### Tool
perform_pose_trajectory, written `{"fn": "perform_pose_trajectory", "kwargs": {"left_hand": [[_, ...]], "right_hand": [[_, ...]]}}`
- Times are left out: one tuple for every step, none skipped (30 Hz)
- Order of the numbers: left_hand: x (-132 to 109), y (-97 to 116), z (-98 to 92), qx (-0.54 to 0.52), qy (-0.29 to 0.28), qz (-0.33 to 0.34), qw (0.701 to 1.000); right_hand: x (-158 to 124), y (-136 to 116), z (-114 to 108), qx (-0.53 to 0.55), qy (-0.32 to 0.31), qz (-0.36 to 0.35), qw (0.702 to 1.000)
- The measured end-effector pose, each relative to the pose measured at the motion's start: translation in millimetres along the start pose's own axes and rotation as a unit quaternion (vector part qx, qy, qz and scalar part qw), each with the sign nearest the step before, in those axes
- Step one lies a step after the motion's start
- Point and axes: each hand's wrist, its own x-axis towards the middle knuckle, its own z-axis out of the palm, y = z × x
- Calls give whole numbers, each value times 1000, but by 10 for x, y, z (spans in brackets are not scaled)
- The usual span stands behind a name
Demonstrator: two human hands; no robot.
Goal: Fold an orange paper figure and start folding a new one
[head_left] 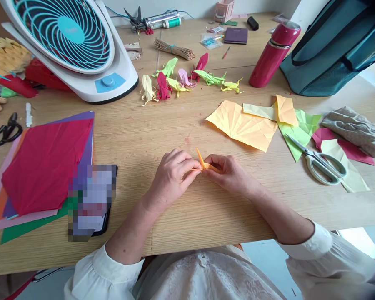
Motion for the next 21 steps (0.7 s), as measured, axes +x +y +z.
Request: {"fn": "perform_pose_trajectory", "kwargs": {"left_hand": [[1,3,2,3,1,2,1000],[2,5,2,7,5,2,1000],[3,7,2,13,11,3,1000],[5,9,1,21,18,5,1000],[6,10,0,29,24,8,999],[7,11,-2,38,28,12,999],[8,12,-5,47,31,17,998],[9,13,-7,55,33,23,998],[10,15,-9,63,34,29,997],[10,17,-12,69,35,36,996],[11,19,-13,76,37,42,995],[11,21,-15,83,40,49,995],[11,21,-16,90,43,56,993],[11,20,-15,96,46,63,992],[12,18,-14,101,50,70,991],[13,14,-13,104,54,78,990],[14,9,-11,106,58,85,989],[15,3,-9,106,61,92,988],[16,-3,-8,107,65,99,987],[18,-8,-9,108,68,106,986],[18,-12,-10,110,71,111,985]], "right_hand": [[2,5,0,2,1,0,1000],[3,11,-2,6,0,-1,1000],[5,19,-5,9,-2,-1,1000],[6,28,-9,12,-5,0,1000],[7,38,-13,16,-8,2,1000],[9,48,-19,22,-11,6,1000],[11,57,-25,29,-14,10,999],[14,64,-30,37,-16,13,999],[18,69,-35,45,-17,17,999],[21,73,-39,54,-18,22,998],[25,76,-43,63,-20,28,997],[28,78,-45,73,-22,34,996],[32,79,-48,86,-24,40,995],[35,81,-49,101,-26,46,993],[37,84,-51,116,-29,49,992],[39,87,-52,130,-30,51,990],[41,90,-53,142,-31,51,988],[43,94,-54,151,-31,52,987],[45,97,-56,157,-32,54,986],[47,100,-56,161,-31,57,985],[49,101,-57,166,-31,60,984]]}}
